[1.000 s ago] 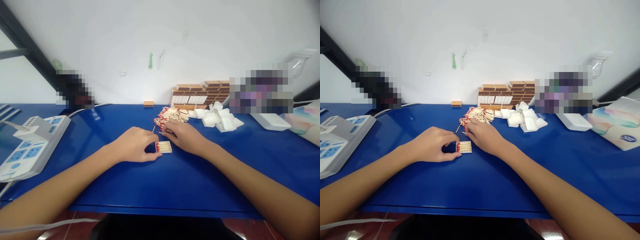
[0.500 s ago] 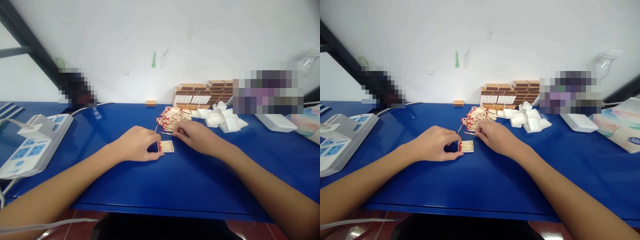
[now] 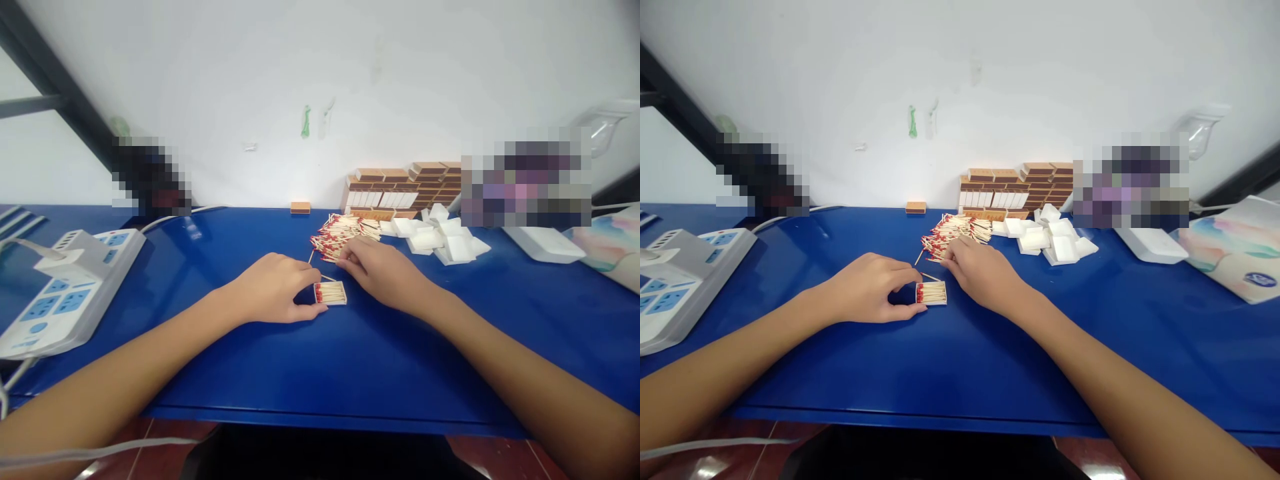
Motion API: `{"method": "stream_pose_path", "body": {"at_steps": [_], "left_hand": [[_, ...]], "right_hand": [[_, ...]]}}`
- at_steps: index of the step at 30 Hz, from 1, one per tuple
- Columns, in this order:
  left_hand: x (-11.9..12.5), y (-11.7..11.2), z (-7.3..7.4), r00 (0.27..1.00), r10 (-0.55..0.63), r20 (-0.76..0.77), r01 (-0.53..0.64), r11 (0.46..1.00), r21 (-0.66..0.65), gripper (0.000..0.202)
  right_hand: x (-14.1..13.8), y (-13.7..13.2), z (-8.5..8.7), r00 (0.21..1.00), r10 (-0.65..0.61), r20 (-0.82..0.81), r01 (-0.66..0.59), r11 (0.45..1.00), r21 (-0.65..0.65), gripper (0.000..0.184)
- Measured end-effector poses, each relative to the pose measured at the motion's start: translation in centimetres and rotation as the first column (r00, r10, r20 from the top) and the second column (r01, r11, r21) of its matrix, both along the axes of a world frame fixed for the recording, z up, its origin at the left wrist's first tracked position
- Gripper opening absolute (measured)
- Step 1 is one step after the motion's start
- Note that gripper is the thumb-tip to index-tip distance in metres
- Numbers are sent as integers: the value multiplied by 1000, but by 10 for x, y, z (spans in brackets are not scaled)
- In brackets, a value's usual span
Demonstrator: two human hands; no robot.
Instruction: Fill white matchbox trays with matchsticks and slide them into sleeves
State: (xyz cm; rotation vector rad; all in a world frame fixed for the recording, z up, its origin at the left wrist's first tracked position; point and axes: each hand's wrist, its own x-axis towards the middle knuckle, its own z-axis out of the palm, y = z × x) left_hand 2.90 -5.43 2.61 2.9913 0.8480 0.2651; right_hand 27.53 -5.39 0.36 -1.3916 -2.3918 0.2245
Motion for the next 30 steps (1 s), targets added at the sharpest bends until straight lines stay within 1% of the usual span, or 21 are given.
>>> {"method": "stream_pose_path", "body": {"at_steps": [3,6,10,13,15,17,20,22,26,28,30], "left_hand": [[1,-2,1,1000,0,-8,0,1000,-5,33],[2,-7,6,1000,-15,-14,15,1000,-23,32],[2,-11,14,1000,-28,-15,27,997,-66,28],[-1,-7,18,1000,3,2,-2,996,-92,25],[-3,-4,20,1000,26,3,-25,995,-96,24],[-4,-1,22,999,39,-2,-39,994,-104,24],[-4,0,21,999,50,-8,-51,992,-116,24],[-4,2,19,998,61,-17,-63,992,-112,25],[-5,6,15,995,88,-49,-91,992,-83,29],[-5,7,13,994,91,-63,-95,993,-68,32],[-5,6,12,994,85,-71,-88,995,-50,34]], "right_hand": [[-11,-2,-1,998,26,-51,-28,998,-52,16],[-15,-4,0,996,47,-75,-56,992,-117,18],[-13,-6,1,991,71,-116,-85,989,-123,18],[-14,-8,2,992,80,-96,-89,991,-99,16],[-15,-9,3,994,82,-69,-90,990,-112,12],[-16,-9,4,997,67,-33,-71,988,-136,11],[-12,-6,4,999,27,18,-24,990,-141,11],[-8,-4,5,1000,18,12,-17,992,-124,12],[-3,-7,9,995,74,-63,-80,993,-93,14],[-7,-12,12,994,99,-47,-104,988,-113,11],[-14,-17,14,995,99,6,-97,987,-128,10]]}}
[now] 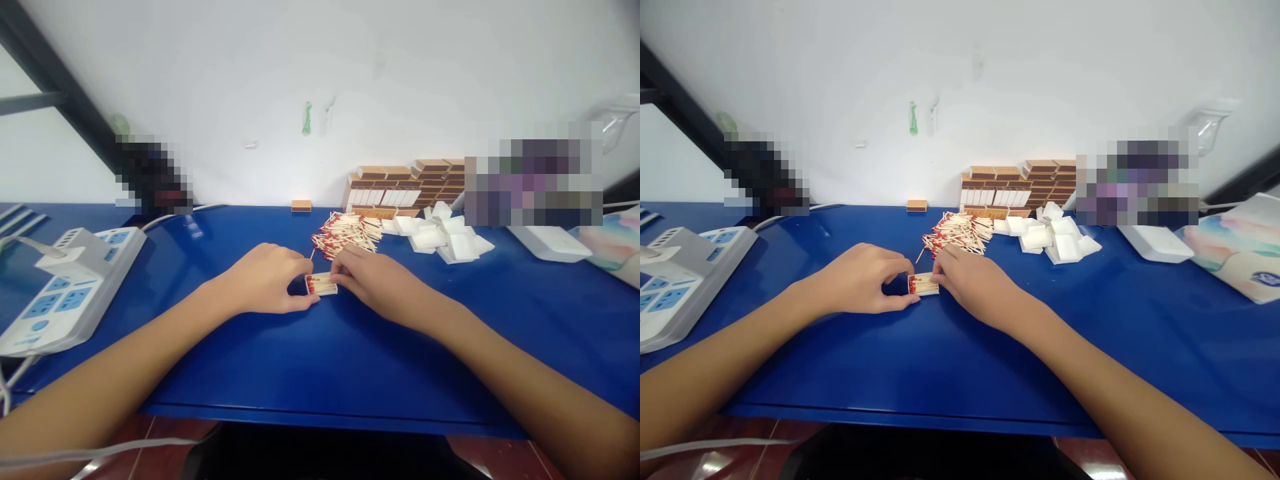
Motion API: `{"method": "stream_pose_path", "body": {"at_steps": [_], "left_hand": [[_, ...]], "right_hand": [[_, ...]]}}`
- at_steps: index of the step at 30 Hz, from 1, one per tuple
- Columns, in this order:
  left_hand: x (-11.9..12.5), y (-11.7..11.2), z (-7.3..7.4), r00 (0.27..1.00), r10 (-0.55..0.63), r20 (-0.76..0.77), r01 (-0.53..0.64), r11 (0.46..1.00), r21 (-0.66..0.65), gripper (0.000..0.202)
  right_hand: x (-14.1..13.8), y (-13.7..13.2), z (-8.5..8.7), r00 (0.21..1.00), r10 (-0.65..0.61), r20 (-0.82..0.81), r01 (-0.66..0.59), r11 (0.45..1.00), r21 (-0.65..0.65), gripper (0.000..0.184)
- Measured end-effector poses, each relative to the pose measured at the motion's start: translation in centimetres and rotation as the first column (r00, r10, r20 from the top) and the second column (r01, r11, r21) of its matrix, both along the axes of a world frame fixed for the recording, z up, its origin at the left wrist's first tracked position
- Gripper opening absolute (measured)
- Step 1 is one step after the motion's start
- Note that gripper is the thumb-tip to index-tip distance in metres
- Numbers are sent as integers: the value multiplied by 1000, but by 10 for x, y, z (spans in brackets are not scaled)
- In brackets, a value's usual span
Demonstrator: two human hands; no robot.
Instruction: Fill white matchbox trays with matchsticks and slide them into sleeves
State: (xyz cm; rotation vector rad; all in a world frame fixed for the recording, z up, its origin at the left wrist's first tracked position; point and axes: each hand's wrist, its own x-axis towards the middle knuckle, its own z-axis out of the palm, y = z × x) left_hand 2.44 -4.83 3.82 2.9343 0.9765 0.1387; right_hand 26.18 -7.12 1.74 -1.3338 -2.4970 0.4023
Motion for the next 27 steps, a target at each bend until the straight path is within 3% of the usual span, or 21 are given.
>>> {"method": "stream_pose_path", "body": {"at_steps": [11,20,23,27], "left_hand": [[-1,-1,0,1000,-28,6,28,1000,2,33],[0,-3,2,999,-18,27,19,999,-38,28],[-3,-2,3,1000,-20,15,21,999,-46,29],[-5,-3,5,1000,2,-7,-2,999,-47,30]], "right_hand": [[-2,0,-4,996,43,-72,-41,999,21,10],[-7,9,-9,983,96,-155,-75,988,135,14],[-18,18,-5,996,57,71,-72,969,236,19],[-37,26,2,907,25,421,-146,955,258,27]]}}
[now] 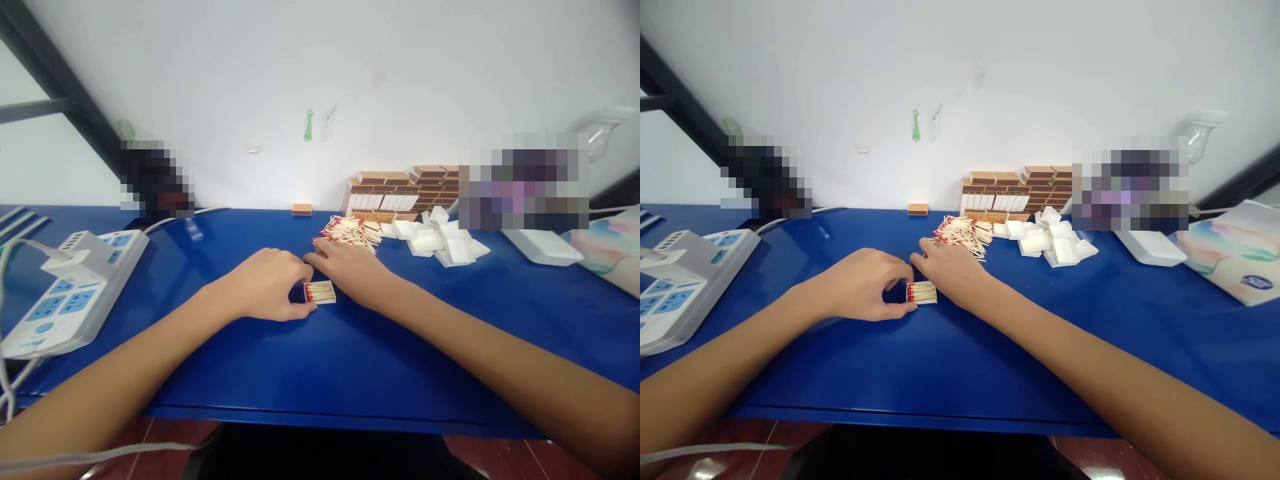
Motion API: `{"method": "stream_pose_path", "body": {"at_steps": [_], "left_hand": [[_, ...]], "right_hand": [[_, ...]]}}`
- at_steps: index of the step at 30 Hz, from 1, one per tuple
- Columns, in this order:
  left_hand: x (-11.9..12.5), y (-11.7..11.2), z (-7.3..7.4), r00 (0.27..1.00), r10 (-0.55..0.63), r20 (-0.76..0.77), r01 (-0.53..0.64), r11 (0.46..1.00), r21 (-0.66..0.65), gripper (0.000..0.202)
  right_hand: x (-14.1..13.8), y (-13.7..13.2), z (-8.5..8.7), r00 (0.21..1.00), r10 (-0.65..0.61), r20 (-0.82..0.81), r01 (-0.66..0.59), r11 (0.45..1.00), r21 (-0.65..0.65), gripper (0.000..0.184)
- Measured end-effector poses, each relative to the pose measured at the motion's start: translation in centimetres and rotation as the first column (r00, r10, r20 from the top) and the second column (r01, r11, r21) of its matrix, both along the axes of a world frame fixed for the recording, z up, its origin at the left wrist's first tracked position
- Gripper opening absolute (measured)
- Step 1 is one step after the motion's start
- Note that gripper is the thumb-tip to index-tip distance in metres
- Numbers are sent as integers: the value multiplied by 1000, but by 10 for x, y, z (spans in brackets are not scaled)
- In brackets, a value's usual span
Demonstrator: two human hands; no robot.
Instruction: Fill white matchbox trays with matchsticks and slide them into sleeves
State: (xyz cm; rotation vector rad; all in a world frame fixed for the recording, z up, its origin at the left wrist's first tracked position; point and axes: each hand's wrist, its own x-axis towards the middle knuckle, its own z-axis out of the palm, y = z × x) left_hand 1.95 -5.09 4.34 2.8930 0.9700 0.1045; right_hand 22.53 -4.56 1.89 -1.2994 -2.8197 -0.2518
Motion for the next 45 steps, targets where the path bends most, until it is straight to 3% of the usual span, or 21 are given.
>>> {"method": "stream_pose_path", "body": {"at_steps": [4,9,13,15,17,21,26,33,37,41,45], "left_hand": [[0,0,2,1000,-5,-9,5,1000,9,29],[-1,1,-1,1000,-12,-4,12,999,36,28],[0,1,-3,1000,-25,-8,25,999,40,29],[1,0,-3,1000,-22,-14,23,999,36,29],[2,-1,-2,1000,-13,-26,13,999,32,30],[4,-2,0,999,-5,-39,5,1000,13,29],[4,-1,1,1000,-9,-17,9,1000,-16,29],[3,1,1,999,29,-18,-29,1000,-13,30],[2,4,-1,999,44,-3,-44,999,1,30],[2,6,-1,998,59,8,-59,998,-12,28],[2,7,-2,997,63,41,-62,998,-32,32]], "right_hand": [[4,-3,2,1000,-15,-19,14,999,-30,25],[31,-10,-3,937,5,-348,-52,991,-127,20],[27,-7,-6,843,-170,-510,94,981,-172,6],[17,-3,-7,825,-272,-496,173,956,-237,18],[7,-2,-7,831,-330,-447,229,936,-266,17],[2,-2,-7,845,-361,-395,269,925,-269,9],[5,-2,-7,836,-413,-361,314,900,-304,15],[23,-5,2,858,-340,-384,254,932,-257,19],[38,-10,11,885,-159,-438,36,960,-276,18],[38,-12,7,912,-98,-398,-38,947,-319,12],[36,-11,1,893,-59,-447,-89,949,-303,12]]}}
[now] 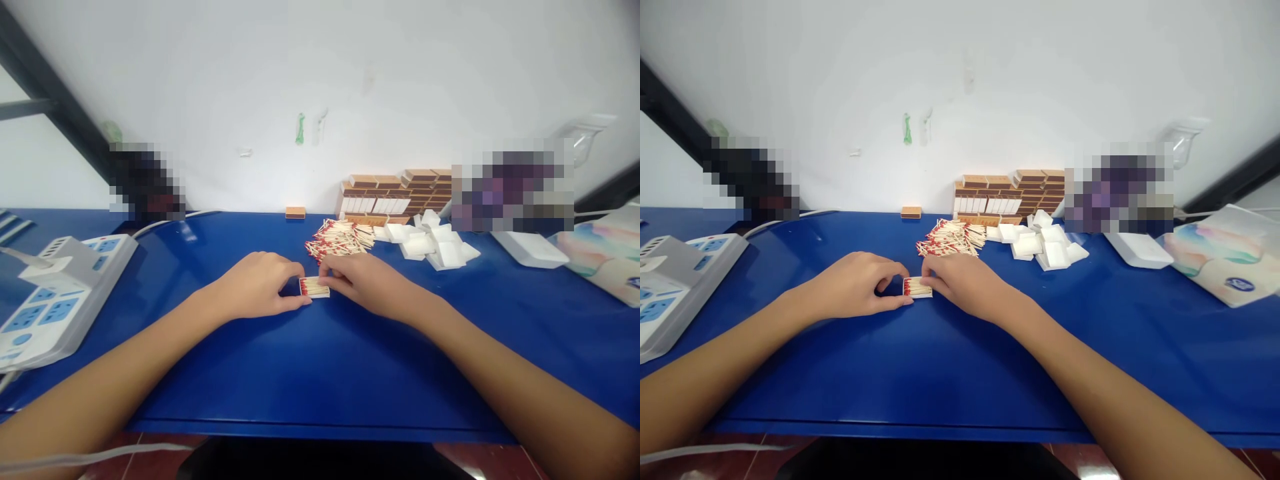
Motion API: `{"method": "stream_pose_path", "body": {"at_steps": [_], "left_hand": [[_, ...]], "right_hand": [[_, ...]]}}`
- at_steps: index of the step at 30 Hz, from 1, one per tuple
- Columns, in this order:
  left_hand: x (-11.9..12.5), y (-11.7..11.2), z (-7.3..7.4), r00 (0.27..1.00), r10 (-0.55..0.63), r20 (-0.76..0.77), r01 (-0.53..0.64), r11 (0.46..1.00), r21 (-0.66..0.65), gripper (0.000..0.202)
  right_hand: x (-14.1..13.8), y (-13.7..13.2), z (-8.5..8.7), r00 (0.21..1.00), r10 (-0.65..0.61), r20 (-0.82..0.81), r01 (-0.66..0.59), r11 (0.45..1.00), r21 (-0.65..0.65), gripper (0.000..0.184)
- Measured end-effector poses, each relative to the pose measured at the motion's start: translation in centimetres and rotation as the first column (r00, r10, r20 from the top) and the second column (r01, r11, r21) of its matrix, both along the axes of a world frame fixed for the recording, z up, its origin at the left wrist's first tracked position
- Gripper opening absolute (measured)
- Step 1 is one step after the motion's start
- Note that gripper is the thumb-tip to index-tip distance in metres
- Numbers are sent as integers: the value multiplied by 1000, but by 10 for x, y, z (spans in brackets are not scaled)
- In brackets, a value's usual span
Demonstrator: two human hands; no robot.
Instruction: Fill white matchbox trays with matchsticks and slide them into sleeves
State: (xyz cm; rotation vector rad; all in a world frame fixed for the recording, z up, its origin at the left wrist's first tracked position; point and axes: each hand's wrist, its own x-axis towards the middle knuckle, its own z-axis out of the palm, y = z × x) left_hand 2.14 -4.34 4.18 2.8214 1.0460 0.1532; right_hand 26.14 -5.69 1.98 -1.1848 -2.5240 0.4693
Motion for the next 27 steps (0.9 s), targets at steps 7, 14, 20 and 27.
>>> {"method": "stream_pose_path", "body": {"at_steps": [7,14,20,27], "left_hand": [[1,1,-5,991,33,128,-28,999,-44,32],[5,-1,-16,978,19,210,1,995,-98,34],[7,-2,-19,970,33,242,-2,992,-124,34],[2,3,-18,945,111,307,-87,992,-92,37]], "right_hand": [[24,9,24,935,-331,-127,355,858,372,26],[103,32,43,784,-620,-24,545,669,506,24],[131,38,38,799,-590,115,548,794,262,26],[113,43,18,759,-619,199,550,775,312,36]]}}
